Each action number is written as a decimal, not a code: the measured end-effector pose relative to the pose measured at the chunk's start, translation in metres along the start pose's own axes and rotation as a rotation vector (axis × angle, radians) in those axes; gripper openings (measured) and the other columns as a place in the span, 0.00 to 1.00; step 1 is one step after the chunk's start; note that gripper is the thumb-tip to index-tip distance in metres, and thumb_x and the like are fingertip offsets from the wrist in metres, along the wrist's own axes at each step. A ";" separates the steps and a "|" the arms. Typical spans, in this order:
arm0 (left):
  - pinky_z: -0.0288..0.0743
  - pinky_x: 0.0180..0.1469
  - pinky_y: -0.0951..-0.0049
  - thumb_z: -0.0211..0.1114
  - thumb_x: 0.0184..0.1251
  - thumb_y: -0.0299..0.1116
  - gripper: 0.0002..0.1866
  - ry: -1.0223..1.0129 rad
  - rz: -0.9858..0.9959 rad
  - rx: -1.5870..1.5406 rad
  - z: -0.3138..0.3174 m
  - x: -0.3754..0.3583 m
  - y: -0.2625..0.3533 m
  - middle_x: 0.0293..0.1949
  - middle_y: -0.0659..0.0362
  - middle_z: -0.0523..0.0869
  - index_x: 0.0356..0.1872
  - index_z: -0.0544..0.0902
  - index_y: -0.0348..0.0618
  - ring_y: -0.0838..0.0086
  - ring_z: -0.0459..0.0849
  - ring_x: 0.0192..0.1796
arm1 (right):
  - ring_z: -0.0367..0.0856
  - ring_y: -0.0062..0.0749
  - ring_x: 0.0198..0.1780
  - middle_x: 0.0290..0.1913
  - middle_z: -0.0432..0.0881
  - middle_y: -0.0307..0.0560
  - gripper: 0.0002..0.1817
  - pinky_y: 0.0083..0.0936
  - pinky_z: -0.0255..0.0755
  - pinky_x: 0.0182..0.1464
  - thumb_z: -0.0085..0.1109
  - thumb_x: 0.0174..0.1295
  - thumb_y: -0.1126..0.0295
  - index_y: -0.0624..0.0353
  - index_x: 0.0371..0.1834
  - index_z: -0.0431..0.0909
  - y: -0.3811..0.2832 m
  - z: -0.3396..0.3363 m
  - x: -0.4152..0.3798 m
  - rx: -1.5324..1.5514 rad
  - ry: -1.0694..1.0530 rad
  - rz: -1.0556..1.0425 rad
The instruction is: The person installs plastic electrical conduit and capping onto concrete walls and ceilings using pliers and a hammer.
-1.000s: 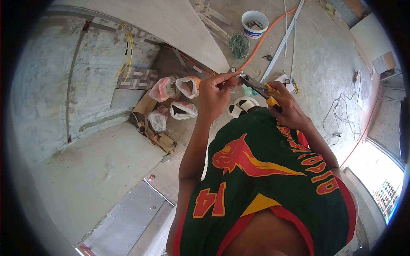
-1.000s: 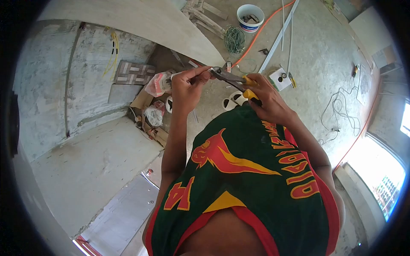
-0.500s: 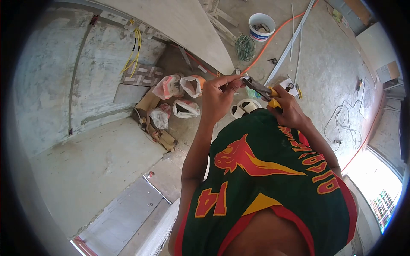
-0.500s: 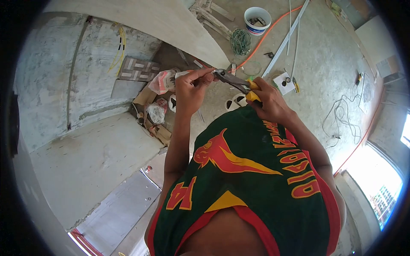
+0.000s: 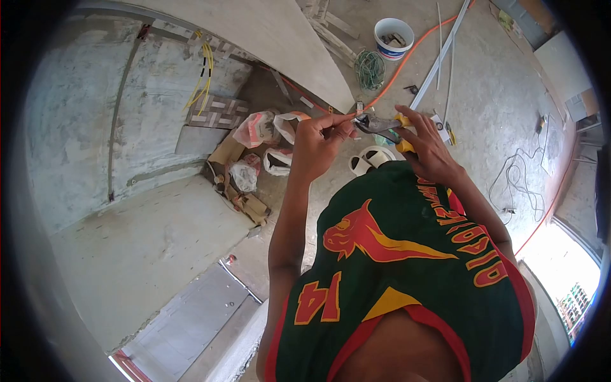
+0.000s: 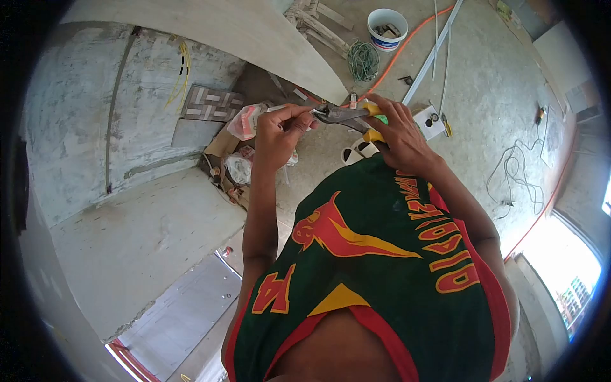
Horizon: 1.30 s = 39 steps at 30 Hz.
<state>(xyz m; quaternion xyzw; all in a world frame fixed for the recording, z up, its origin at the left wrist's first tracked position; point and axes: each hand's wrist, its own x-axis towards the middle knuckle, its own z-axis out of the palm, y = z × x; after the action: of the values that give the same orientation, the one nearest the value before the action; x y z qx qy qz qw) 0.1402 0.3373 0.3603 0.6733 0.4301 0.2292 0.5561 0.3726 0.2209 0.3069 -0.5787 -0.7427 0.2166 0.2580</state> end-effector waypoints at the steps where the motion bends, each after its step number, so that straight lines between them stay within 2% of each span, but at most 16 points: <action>1: 0.67 0.31 0.82 0.66 0.67 0.25 0.07 -0.010 0.018 -0.005 0.000 -0.001 0.003 0.29 0.61 0.87 0.42 0.88 0.32 0.85 0.77 0.29 | 0.62 0.58 0.71 0.73 0.59 0.58 0.25 0.49 0.60 0.69 0.64 0.48 0.80 0.63 0.54 0.76 -0.001 -0.004 0.001 -0.018 0.008 -0.015; 5: 0.68 0.31 0.82 0.66 0.66 0.23 0.07 -0.030 0.090 -0.015 -0.001 -0.003 0.006 0.29 0.61 0.87 0.42 0.87 0.31 0.84 0.78 0.29 | 0.61 0.57 0.71 0.73 0.59 0.58 0.26 0.49 0.60 0.69 0.65 0.47 0.81 0.63 0.55 0.76 -0.007 -0.013 0.002 -0.021 -0.013 -0.036; 8: 0.69 0.32 0.81 0.66 0.65 0.22 0.07 -0.036 0.115 0.017 -0.003 -0.004 0.009 0.29 0.60 0.87 0.42 0.87 0.31 0.83 0.79 0.30 | 0.65 0.52 0.66 0.68 0.63 0.55 0.31 0.45 0.63 0.66 0.64 0.45 0.81 0.62 0.59 0.77 -0.010 -0.024 0.004 -0.045 -0.046 -0.047; 11: 0.72 0.33 0.81 0.66 0.65 0.23 0.08 -0.032 0.113 0.013 -0.003 -0.005 0.008 0.29 0.59 0.87 0.42 0.87 0.32 0.82 0.81 0.31 | 0.67 0.51 0.64 0.63 0.67 0.54 0.29 0.44 0.65 0.64 0.64 0.46 0.81 0.62 0.57 0.78 -0.010 -0.032 0.006 -0.082 -0.084 -0.025; 17: 0.74 0.37 0.81 0.67 0.66 0.25 0.08 -0.030 0.097 -0.019 0.000 -0.007 0.010 0.30 0.58 0.89 0.43 0.87 0.31 0.82 0.83 0.33 | 0.78 0.51 0.46 0.52 0.72 0.54 0.21 0.43 0.75 0.49 0.67 0.47 0.78 0.64 0.48 0.81 0.005 -0.024 0.009 0.007 -0.064 -0.107; 21: 0.74 0.37 0.82 0.67 0.68 0.26 0.08 -0.029 0.029 -0.112 -0.001 -0.006 0.004 0.29 0.59 0.89 0.43 0.87 0.32 0.82 0.83 0.34 | 0.78 0.52 0.33 0.45 0.75 0.57 0.14 0.41 0.74 0.40 0.66 0.55 0.73 0.67 0.42 0.77 0.040 0.033 0.009 0.194 0.025 0.246; 23: 0.70 0.33 0.83 0.66 0.68 0.26 0.08 -0.006 0.006 -0.217 -0.005 0.004 -0.010 0.33 0.59 0.89 0.44 0.87 0.34 0.85 0.80 0.30 | 0.76 0.50 0.29 0.41 0.76 0.58 0.13 0.39 0.72 0.37 0.64 0.60 0.69 0.68 0.40 0.75 0.058 0.049 0.027 0.272 0.072 0.500; 24: 0.69 0.31 0.84 0.66 0.68 0.26 0.08 0.006 -0.016 -0.264 -0.008 0.004 -0.013 0.35 0.59 0.89 0.44 0.87 0.34 0.87 0.78 0.29 | 0.75 0.39 0.29 0.35 0.78 0.51 0.16 0.35 0.71 0.36 0.62 0.65 0.63 0.66 0.45 0.76 0.053 0.052 0.032 0.420 0.113 0.417; 27: 0.60 0.25 0.86 0.65 0.69 0.27 0.09 0.007 -0.039 -0.454 -0.014 0.014 -0.018 0.42 0.59 0.89 0.47 0.86 0.36 0.90 0.68 0.24 | 0.74 0.29 0.29 0.33 0.77 0.42 0.18 0.33 0.70 0.35 0.60 0.67 0.61 0.65 0.49 0.76 0.023 0.059 0.037 0.788 0.185 0.269; 30: 0.52 0.22 0.87 0.67 0.67 0.31 0.15 0.024 -0.005 -0.519 -0.018 0.022 -0.031 0.49 0.60 0.86 0.53 0.84 0.37 0.92 0.59 0.21 | 0.75 0.24 0.34 0.33 0.76 0.37 0.19 0.31 0.70 0.36 0.57 0.68 0.61 0.64 0.54 0.75 -0.018 0.023 0.050 0.858 -0.079 0.215; 33: 0.53 0.22 0.87 0.70 0.63 0.37 0.23 -0.015 0.116 -0.604 -0.024 0.022 -0.036 0.56 0.55 0.83 0.58 0.82 0.38 0.92 0.62 0.23 | 0.75 0.18 0.32 0.31 0.76 0.35 0.17 0.23 0.72 0.37 0.56 0.66 0.69 0.61 0.57 0.75 -0.025 0.023 0.055 1.114 -0.180 0.378; 35: 0.55 0.24 0.83 0.58 0.61 0.35 0.18 0.043 0.026 -0.430 -0.027 0.020 -0.039 0.67 0.58 0.77 0.47 0.86 0.38 0.91 0.61 0.23 | 0.75 0.17 0.32 0.32 0.77 0.37 0.15 0.23 0.71 0.36 0.55 0.66 0.68 0.61 0.54 0.76 -0.018 0.027 0.060 0.792 -0.206 0.213; 36: 0.55 0.24 0.84 0.57 0.60 0.34 0.22 0.074 0.000 -0.364 -0.028 0.016 -0.039 0.50 0.65 0.78 0.56 0.82 0.39 0.90 0.61 0.23 | 0.78 0.47 0.31 0.29 0.78 0.59 0.20 0.42 0.71 0.38 0.53 0.65 0.57 0.69 0.36 0.79 -0.012 0.052 0.060 0.728 -0.069 0.114; 37: 0.55 0.24 0.84 0.56 0.60 0.33 0.29 0.103 -0.028 -0.299 -0.029 0.014 -0.040 0.33 0.73 0.78 0.65 0.78 0.40 0.89 0.61 0.24 | 0.78 0.54 0.34 0.32 0.80 0.65 0.22 0.46 0.70 0.41 0.51 0.66 0.56 0.69 0.37 0.79 -0.021 0.043 0.065 0.699 -0.073 0.050; 38: 0.55 0.24 0.84 0.55 0.60 0.32 0.26 0.125 -0.093 -0.372 -0.027 0.013 -0.035 0.25 0.74 0.70 0.61 0.81 0.41 0.88 0.62 0.24 | 0.79 0.53 0.36 0.33 0.80 0.66 0.23 0.45 0.71 0.43 0.51 0.66 0.55 0.69 0.37 0.79 -0.030 0.036 0.069 0.707 -0.051 -0.065; 39: 0.57 0.23 0.85 0.58 0.62 0.32 0.17 0.177 -0.061 -0.473 -0.027 0.014 -0.045 0.30 0.70 0.74 0.52 0.81 0.42 0.88 0.64 0.24 | 0.80 0.53 0.37 0.33 0.81 0.65 0.22 0.45 0.72 0.43 0.52 0.66 0.55 0.69 0.37 0.79 -0.038 0.031 0.070 0.684 -0.017 -0.091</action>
<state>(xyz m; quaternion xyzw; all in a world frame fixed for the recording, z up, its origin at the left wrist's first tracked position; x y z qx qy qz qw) 0.1119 0.3646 0.3228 0.4884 0.4319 0.3645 0.6649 0.3100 0.2796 0.3158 -0.4232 -0.6543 0.4459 0.4403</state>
